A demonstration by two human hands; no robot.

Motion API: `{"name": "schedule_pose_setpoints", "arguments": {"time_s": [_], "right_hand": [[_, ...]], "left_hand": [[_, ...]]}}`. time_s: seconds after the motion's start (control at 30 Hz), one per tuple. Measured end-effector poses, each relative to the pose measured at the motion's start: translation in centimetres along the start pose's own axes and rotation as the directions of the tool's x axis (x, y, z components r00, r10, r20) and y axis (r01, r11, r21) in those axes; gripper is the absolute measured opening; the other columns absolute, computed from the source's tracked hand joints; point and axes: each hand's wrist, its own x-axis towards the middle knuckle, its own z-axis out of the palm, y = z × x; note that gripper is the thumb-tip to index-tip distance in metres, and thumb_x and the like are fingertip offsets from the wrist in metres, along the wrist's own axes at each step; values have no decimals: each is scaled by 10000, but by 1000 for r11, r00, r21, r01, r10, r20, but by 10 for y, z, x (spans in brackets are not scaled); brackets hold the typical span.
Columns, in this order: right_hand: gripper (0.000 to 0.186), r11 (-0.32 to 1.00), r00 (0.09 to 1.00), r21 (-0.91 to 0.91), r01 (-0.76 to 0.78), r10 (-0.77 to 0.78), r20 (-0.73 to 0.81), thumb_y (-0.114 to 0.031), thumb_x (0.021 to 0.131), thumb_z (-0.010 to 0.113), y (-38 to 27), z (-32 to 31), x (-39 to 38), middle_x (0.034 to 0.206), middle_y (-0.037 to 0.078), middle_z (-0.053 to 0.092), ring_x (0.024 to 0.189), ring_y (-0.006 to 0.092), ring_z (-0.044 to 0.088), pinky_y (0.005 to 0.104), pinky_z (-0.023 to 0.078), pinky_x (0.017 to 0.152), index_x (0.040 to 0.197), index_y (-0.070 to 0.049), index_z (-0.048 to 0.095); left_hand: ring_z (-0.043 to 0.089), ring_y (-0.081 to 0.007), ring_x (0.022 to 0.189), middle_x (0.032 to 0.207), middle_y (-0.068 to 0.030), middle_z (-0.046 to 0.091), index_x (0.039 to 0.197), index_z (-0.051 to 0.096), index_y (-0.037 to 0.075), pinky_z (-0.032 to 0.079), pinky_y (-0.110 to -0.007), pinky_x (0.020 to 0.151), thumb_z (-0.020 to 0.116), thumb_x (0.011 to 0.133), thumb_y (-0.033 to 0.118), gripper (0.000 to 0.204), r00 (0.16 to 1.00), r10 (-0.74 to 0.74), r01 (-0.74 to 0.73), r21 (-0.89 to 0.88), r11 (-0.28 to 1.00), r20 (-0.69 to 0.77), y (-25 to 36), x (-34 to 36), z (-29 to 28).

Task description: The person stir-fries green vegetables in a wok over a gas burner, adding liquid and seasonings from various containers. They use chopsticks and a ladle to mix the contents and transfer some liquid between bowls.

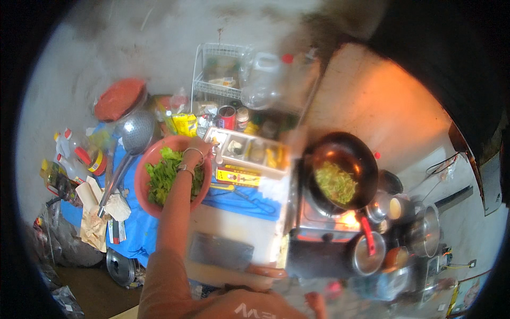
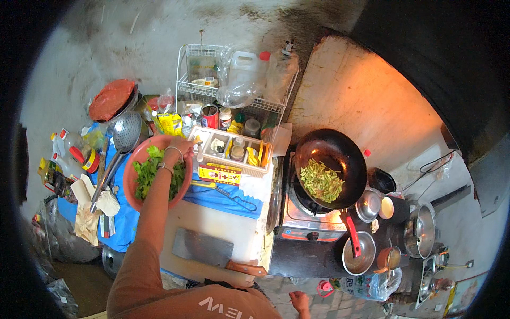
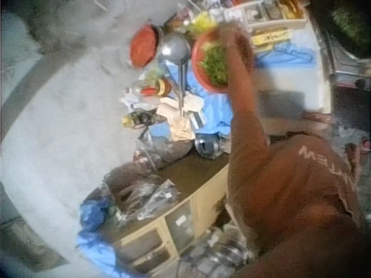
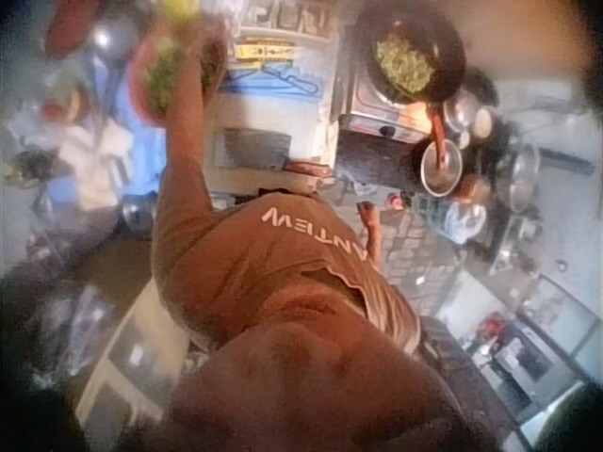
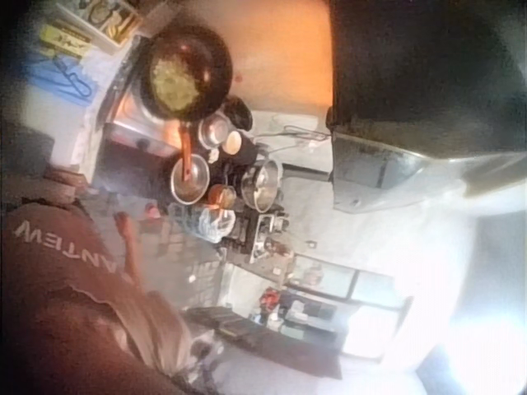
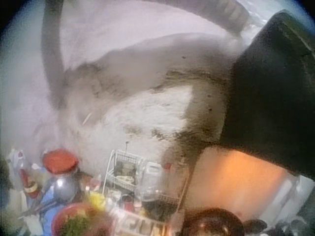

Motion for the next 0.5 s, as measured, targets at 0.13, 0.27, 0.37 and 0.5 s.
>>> {"name": "schedule_pose_setpoints", "arguments": {"time_s": [0.13,0.27,0.37,0.5], "right_hand": [[279,997,998,49,-54,54,-9,-277,774,614,2,-5,13,638,123,640,567,189,642,299,498,576,807,-2,645],[293,991,990,13,-130,131,-57,-287,774,612,-52,-34,12,642,123,640,583,198,645,303,502,575,811,2,644],[287,995,995,-75,-68,62,-80,-273,770,622,-41,-32,13,651,126,640,581,206,644,303,504,557,811,11,641],[265,998,995,15,-68,68,-78,-249,766,634,-57,-30,15,656,125,640,581,201,642,298,501,549,809,12,640]], "left_hand": [[431,-150,349,555,-112,566,622,556,-17,321,-270,323,535,770,148,222,996,83,-81,-126,989,16,-32,25,-4],[425,-140,350,531,-100,539,627,557,-14,289,-260,306,543,780,155,229,1000,-6,-4,-361,933,-26,-21,8,2],[394,-117,335,518,-77,525,637,561,-3,257,-243,296,539,794,156,225,1000,-26,19,-460,888,-9,-15,-10,3],[353,-85,318,507,-44,502,646,561,18,222,-227,289,538,817,183,239,996,83,-85,-432,898,-22,-22,-36,-13]]}}
